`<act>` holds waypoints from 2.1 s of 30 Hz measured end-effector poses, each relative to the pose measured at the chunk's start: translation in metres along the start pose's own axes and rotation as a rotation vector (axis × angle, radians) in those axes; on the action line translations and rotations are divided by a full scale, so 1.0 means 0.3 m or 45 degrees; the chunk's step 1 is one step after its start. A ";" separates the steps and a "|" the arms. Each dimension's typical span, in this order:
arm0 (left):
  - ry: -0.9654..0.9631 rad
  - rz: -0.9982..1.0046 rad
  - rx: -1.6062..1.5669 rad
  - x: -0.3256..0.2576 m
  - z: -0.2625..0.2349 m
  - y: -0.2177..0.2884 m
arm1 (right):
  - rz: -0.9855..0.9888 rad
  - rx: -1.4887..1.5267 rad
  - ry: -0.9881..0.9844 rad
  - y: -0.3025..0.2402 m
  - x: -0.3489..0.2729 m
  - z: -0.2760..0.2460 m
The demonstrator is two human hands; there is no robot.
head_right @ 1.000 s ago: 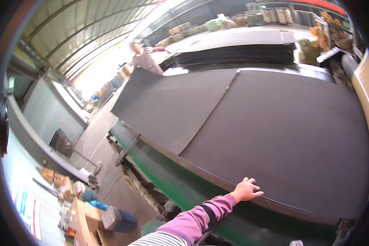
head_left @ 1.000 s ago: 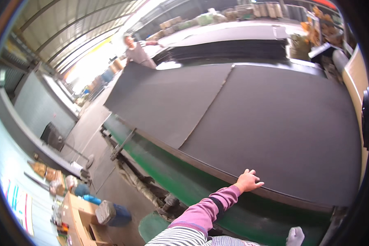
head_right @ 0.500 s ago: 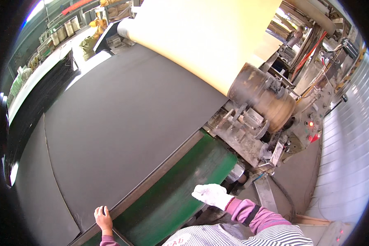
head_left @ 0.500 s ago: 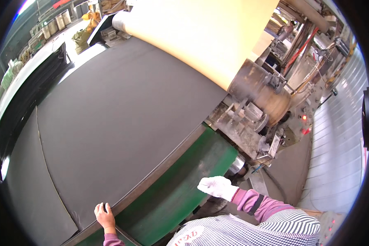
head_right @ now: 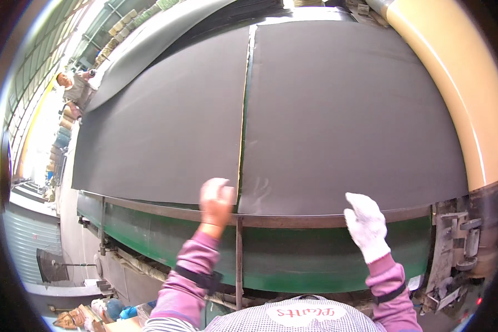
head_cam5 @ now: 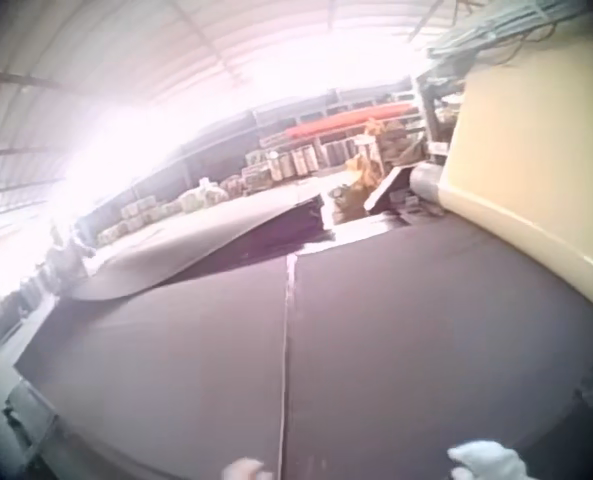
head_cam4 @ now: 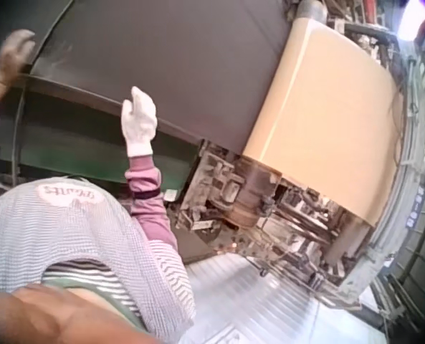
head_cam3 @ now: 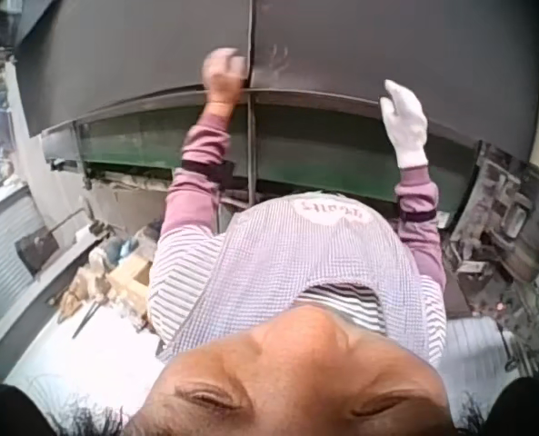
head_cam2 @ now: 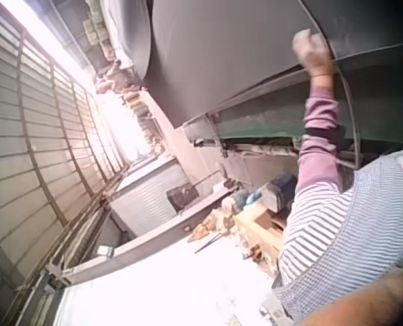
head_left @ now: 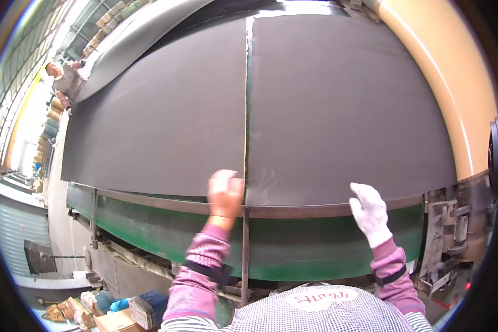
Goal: Guiding large dark sheets on a conveyor belt and pressing buttons on a machine control panel to manage the flow.
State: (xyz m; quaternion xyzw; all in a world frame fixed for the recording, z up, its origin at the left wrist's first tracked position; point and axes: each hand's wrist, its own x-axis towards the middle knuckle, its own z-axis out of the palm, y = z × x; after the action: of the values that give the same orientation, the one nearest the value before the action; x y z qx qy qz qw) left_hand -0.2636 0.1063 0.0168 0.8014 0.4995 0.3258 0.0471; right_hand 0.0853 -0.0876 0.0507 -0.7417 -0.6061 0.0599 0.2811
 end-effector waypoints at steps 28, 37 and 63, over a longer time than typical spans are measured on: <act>-0.550 -0.572 0.424 0.003 -0.051 -0.449 | 0.221 -0.506 -0.277 0.580 0.071 -0.071; -0.684 -0.221 0.184 -0.088 -0.081 -0.254 | 0.350 -0.615 -0.232 0.219 0.290 -0.100; -1.195 0.013 -0.546 0.006 0.253 0.573 | 0.323 0.019 0.416 0.516 -0.103 -0.322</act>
State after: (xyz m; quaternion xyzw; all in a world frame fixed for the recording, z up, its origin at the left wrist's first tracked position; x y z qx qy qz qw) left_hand -0.0876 0.0412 0.0272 0.8360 0.3427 0.0262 0.4278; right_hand 0.2528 -0.1664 0.0476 -0.8098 -0.4537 -0.0216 0.3714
